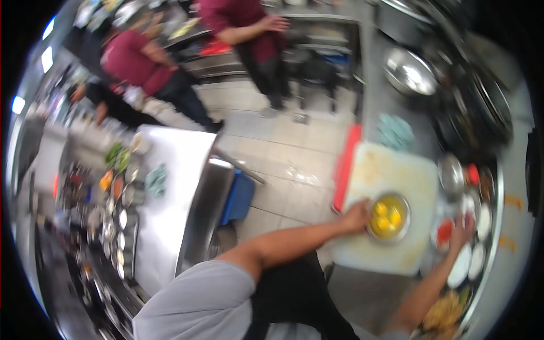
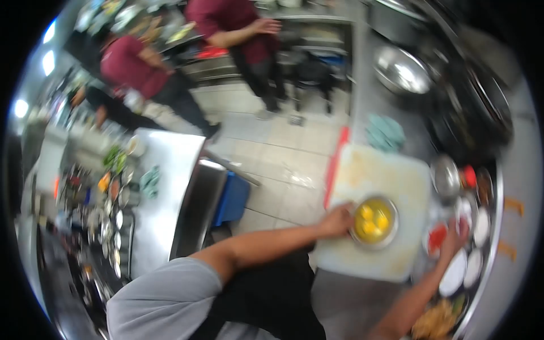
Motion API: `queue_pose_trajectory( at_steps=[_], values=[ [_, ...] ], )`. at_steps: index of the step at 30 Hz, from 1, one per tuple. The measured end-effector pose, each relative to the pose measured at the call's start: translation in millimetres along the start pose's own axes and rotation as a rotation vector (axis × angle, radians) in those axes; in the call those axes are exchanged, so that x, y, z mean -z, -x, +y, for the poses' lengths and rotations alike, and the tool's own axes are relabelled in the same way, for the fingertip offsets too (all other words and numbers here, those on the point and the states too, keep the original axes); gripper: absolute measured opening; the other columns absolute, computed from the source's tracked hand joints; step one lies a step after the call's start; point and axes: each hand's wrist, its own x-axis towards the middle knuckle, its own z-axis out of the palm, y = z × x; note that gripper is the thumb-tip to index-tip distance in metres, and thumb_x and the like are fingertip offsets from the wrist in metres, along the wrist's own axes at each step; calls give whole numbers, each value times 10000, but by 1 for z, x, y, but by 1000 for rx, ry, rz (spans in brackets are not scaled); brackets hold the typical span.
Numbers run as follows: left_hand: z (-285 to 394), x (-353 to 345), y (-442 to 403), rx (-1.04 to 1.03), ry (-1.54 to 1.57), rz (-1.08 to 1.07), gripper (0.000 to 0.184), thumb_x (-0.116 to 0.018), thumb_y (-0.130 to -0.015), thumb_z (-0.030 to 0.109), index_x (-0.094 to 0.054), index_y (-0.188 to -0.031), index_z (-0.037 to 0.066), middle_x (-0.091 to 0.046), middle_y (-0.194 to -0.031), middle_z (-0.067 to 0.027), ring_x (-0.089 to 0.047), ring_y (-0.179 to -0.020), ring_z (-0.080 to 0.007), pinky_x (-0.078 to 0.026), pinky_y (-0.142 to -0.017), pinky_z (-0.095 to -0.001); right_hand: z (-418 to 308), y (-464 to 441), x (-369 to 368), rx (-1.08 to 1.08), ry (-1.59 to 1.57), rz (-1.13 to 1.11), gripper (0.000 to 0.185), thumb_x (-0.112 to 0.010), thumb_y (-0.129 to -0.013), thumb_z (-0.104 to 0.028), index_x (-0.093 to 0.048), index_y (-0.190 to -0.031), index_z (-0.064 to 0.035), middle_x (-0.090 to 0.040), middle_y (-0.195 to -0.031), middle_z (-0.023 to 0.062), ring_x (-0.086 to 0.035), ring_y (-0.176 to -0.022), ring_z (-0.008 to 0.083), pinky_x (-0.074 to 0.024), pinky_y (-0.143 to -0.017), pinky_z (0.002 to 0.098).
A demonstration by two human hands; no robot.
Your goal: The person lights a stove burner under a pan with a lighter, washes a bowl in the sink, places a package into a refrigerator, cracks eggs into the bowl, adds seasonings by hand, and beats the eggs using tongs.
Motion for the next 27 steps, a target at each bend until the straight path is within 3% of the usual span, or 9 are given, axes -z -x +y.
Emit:
queue_pose_trajectory(
  at_steps=[2, 5, 11, 15, 18, 20, 22, 24, 27],
  values=[
    [35, 10, 15, -12, 48, 10, 465, -521, -839, 16, -402, -1279, -76, -611, -627, -121, -619, -477, -191, -502, -425, -317, -40, 33, 6, -258, -321, -259, 388, -653, -872, -240, -540, -1162, -9, -606, -1014, 92, -605, -757, 161, -501, -667, 282],
    [27, 18, 19, 28, 105, 69, 386, -517, -822, 0, -516, -1208, 15, -636, -685, -124, -621, -476, -176, -511, -396, -298, -53, 63, 6, -346, -316, -260, 395, -629, -904, -242, -533, -1212, -13, -601, -1076, 90, -584, -877, 144, -495, -733, 263],
    [28, 70, 57, -20, 200, 140, 386, -526, -819, 16, -521, -1205, 34, -646, -738, -122, -616, -466, -171, -506, -383, -288, -36, 99, -17, 146, -209, -88, 343, -585, -920, -173, -539, -1197, 24, -612, -1095, 97, -576, -1003, 192, -440, -926, 308],
    [28, 131, 104, -53, 215, 241, 416, -526, -815, 28, -513, -1231, 40, -653, -787, -128, -613, -462, -174, -517, -399, -299, -114, 138, -31, 72, -192, -128, 281, -591, -916, -159, -568, -1135, 15, -610, -1040, 78, -573, -954, 180, -444, -899, 301],
    [29, 181, 156, -84, 225, 340, 431, -528, -814, 36, -503, -1244, 29, -654, -788, -144, -623, -472, -196, -525, -412, -306, -217, 184, -30, 443, 210, -219, 285, -514, -905, -194, -626, -1025, 39, -627, -1039, 201, -577, -982, 357, -406, -904, 494],
    [27, 217, 199, -111, 285, 417, 433, -530, -814, 42, -501, -1245, 21, -652, -777, -152, -629, -478, -210, -528, -417, -310, -265, 204, -52, 303, -21, -293, 255, -606, -865, -203, -662, -911, 41, -658, -912, 187, -623, -858, 303, -505, -800, 383],
    [14, 250, 236, -64, 290, 532, 415, -532, -811, 47, -511, -1223, 8, -649, -764, -162, -637, -487, -226, -533, -421, -318, -290, 212, -83, 441, -22, -322, 264, -639, -861, -197, -644, -952, 51, -644, -923, 208, -617, -855, 333, -503, -789, 403],
    [4, 281, 277, -59, 326, 602, 426, -539, -819, 48, -507, -1243, 26, -618, -689, -115, -622, -481, -181, -524, -419, -296, -315, 220, -126, 187, -217, -603, 226, -595, -918, -149, -572, -1078, 9, -602, -990, 66, -562, -910, 164, -442, -869, 288],
    [-16, 324, 346, -70, 347, 765, 403, -541, -816, 36, -523, -1217, 8, -631, -719, -132, -628, -492, -188, -532, -416, -298, -376, 265, -180, 356, -459, -673, 197, -598, -922, -155, -569, -1039, 1, -596, -971, 60, -552, -892, 144, -439, -842, 271]
  ],
)
